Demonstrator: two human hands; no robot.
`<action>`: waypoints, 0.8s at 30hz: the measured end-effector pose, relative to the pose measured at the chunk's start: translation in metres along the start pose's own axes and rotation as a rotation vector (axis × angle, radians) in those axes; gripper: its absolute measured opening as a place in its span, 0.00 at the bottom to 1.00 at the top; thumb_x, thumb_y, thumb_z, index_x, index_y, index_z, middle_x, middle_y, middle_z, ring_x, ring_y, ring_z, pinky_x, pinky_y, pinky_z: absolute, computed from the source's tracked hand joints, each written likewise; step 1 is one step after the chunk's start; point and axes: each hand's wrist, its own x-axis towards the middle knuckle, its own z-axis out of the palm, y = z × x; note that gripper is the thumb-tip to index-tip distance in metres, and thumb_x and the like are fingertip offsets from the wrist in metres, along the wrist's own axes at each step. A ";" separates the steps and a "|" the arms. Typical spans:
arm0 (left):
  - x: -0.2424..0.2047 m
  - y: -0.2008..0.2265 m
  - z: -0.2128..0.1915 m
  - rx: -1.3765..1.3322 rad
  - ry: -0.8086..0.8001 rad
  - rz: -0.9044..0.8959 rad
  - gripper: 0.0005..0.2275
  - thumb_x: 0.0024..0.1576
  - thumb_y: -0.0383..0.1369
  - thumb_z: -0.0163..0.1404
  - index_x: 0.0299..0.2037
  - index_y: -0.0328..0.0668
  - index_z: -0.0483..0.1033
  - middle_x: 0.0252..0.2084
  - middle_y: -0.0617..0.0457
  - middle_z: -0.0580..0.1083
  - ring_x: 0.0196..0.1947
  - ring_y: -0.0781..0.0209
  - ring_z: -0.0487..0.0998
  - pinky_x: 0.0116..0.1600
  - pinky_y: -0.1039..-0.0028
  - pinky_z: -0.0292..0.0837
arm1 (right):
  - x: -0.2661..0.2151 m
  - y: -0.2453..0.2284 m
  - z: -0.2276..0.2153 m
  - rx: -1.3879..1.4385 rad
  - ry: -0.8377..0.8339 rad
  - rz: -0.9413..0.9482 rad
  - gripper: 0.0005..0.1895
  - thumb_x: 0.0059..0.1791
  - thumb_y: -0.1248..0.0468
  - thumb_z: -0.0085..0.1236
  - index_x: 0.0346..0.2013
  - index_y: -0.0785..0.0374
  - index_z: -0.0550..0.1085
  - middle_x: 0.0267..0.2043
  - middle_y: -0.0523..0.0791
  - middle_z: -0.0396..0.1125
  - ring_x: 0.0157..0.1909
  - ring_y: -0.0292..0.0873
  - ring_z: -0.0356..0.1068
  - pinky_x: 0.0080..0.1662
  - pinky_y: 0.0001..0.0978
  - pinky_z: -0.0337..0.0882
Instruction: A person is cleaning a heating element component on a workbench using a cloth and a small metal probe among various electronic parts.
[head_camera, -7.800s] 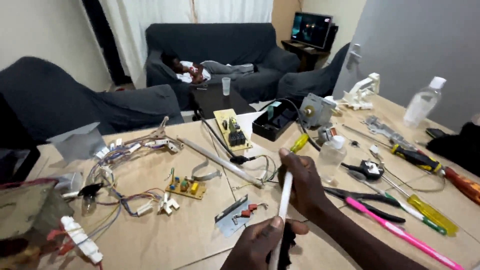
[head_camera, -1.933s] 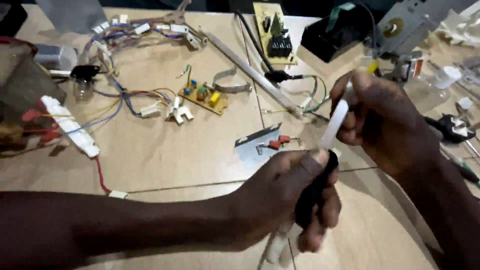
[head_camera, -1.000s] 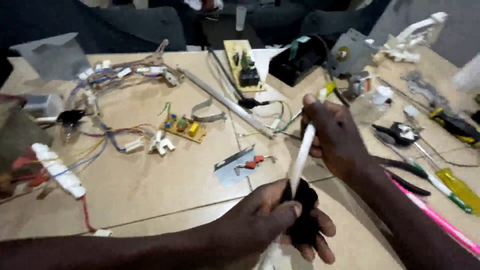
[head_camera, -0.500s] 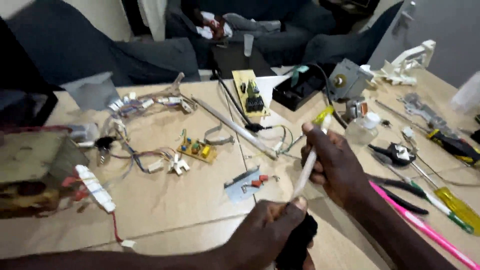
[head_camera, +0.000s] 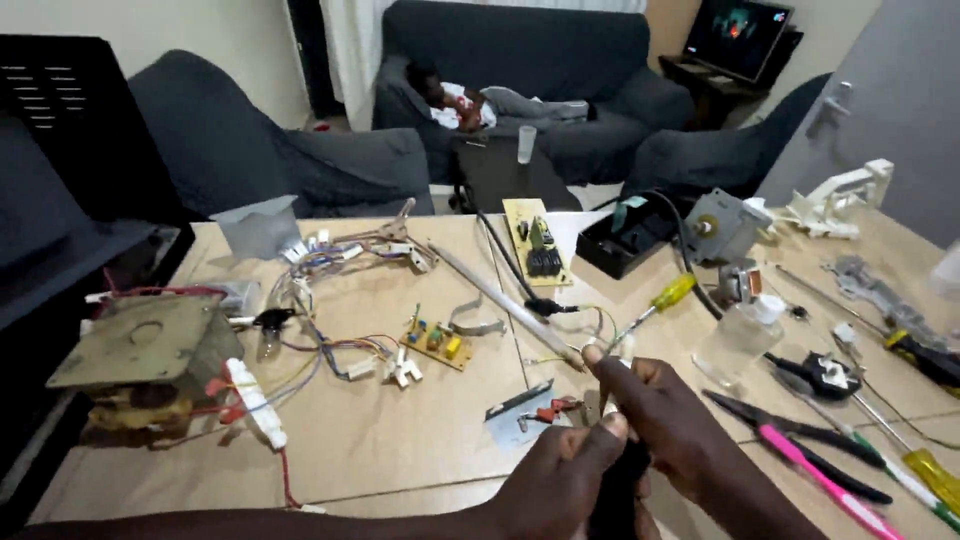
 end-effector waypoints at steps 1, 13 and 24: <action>0.003 -0.002 -0.003 0.028 0.025 -0.013 0.25 0.75 0.49 0.38 0.34 0.36 0.77 0.28 0.48 0.78 0.26 0.61 0.77 0.35 0.77 0.70 | 0.001 0.000 0.000 -0.051 0.045 -0.012 0.35 0.53 0.50 0.61 0.07 0.61 0.59 0.06 0.44 0.45 0.08 0.39 0.42 0.16 0.35 0.41; -0.034 -0.022 0.036 1.083 0.678 0.152 0.15 0.62 0.51 0.45 0.57 0.75 0.74 0.46 0.60 0.74 0.49 0.66 0.79 0.49 0.78 0.71 | 0.034 -0.029 -0.015 -0.232 0.055 -0.161 0.35 0.57 0.49 0.52 0.09 0.65 0.67 0.05 0.46 0.52 0.08 0.40 0.45 0.18 0.34 0.44; -0.033 -0.020 0.029 0.666 0.514 -0.408 0.12 0.53 0.53 0.46 0.40 0.69 0.80 0.32 0.66 0.71 0.40 0.81 0.74 0.49 0.90 0.66 | 0.026 -0.055 -0.035 -0.267 0.184 -0.279 0.30 0.59 0.50 0.50 0.17 0.64 0.69 0.10 0.44 0.52 0.11 0.40 0.46 0.18 0.36 0.46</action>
